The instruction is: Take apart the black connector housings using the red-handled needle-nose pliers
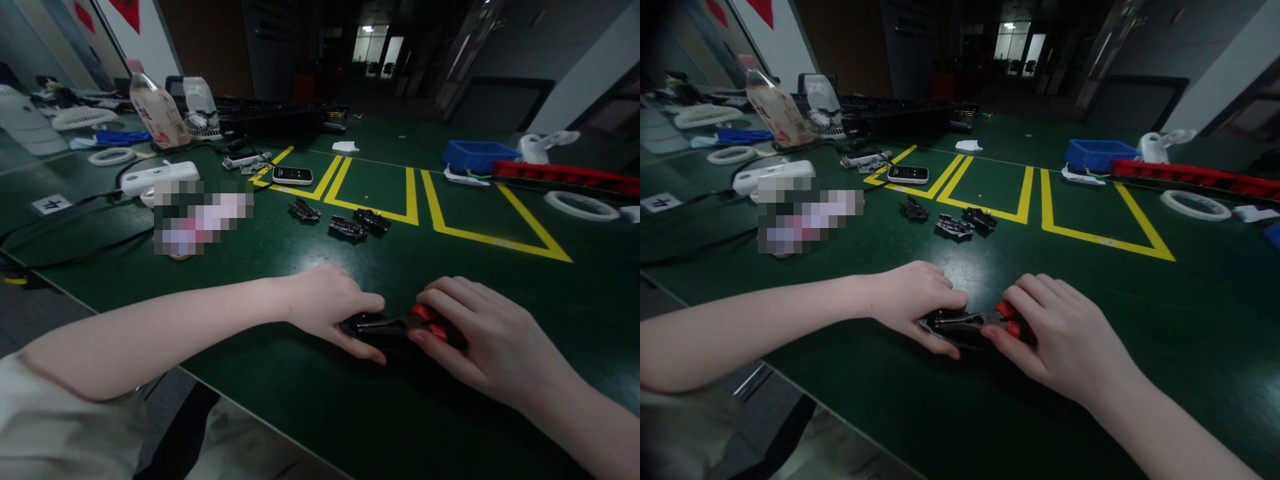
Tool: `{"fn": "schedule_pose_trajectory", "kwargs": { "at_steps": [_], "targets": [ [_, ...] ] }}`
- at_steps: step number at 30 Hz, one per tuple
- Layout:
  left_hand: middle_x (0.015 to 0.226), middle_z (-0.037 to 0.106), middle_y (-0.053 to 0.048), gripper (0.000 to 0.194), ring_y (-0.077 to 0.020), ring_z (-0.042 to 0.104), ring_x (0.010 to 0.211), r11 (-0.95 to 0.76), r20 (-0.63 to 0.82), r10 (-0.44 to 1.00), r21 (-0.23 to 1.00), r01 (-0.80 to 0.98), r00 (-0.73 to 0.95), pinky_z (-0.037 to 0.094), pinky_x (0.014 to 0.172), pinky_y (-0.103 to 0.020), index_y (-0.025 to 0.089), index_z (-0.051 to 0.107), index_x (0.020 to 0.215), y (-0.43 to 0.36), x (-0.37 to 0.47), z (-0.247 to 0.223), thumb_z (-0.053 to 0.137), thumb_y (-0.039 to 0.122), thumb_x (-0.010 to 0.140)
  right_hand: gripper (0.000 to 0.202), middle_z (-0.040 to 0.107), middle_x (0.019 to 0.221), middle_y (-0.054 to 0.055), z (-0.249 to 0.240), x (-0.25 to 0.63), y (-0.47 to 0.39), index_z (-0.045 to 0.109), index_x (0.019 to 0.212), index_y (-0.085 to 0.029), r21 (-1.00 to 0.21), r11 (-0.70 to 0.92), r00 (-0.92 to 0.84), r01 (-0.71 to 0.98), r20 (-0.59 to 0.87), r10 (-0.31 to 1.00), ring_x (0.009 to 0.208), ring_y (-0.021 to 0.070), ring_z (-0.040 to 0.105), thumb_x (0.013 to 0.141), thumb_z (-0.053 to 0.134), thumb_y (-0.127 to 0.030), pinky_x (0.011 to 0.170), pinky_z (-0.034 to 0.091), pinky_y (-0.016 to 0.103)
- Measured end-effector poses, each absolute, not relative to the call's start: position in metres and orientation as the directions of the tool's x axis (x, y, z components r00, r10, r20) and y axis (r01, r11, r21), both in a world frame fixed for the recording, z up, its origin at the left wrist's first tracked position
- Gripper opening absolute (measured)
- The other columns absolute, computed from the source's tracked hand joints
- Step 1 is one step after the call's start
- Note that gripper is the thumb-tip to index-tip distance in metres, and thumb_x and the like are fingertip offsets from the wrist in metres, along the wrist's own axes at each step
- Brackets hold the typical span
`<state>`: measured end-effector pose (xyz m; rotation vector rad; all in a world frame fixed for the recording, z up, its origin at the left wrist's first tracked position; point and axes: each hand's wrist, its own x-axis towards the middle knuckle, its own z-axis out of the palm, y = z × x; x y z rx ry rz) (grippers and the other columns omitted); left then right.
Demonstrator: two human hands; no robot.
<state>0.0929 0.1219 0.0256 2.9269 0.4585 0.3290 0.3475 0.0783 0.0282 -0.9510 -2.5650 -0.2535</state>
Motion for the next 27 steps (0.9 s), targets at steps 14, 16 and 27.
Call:
{"fn": "schedule_pose_trajectory", "kwargs": {
  "at_steps": [14,16,27],
  "targets": [
    [0.064,0.065,0.002,0.048,-0.0168,0.064,0.059,-0.913,0.16,0.36,0.263,0.312,0.919,0.033,0.054,-0.027,0.02,0.055,0.083,0.1204,0.0919,0.0279,0.058,0.068,0.087,0.034,0.061,0.088,0.008,0.0238,0.3525,0.0803,0.058,0.095,-0.02,-0.01,0.72,-0.65,0.694,0.422,0.632,0.071,0.0191,0.056,0.1,0.045,-0.051,0.056,0.045,0.03],
    [0.063,0.064,0.002,0.049,-0.0168,0.064,0.059,-0.911,0.16,0.368,0.26,0.321,0.916,0.033,0.054,-0.027,0.02,0.055,0.083,0.1198,0.0922,0.0278,0.058,0.069,0.087,0.034,0.061,0.088,0.008,0.023,0.3527,0.0802,0.058,0.095,-0.02,-0.013,0.722,-0.65,0.692,0.425,0.63,0.07,0.0188,0.056,0.1,0.044,-0.051,0.055,0.044,0.03],
    [0.063,0.065,0.001,0.051,-0.0169,0.063,0.058,-0.916,0.166,0.373,0.224,0.334,0.913,0.03,0.052,-0.028,0.02,0.056,0.084,0.1194,0.0931,0.0266,0.056,0.071,0.087,0.034,0.061,0.086,0.007,0.0231,0.3482,0.0783,0.059,0.092,-0.02,-0.053,0.728,-0.646,0.683,0.421,0.637,0.069,0.0181,0.055,0.101,0.042,-0.048,0.055,0.043,0.029]
  ]
}}
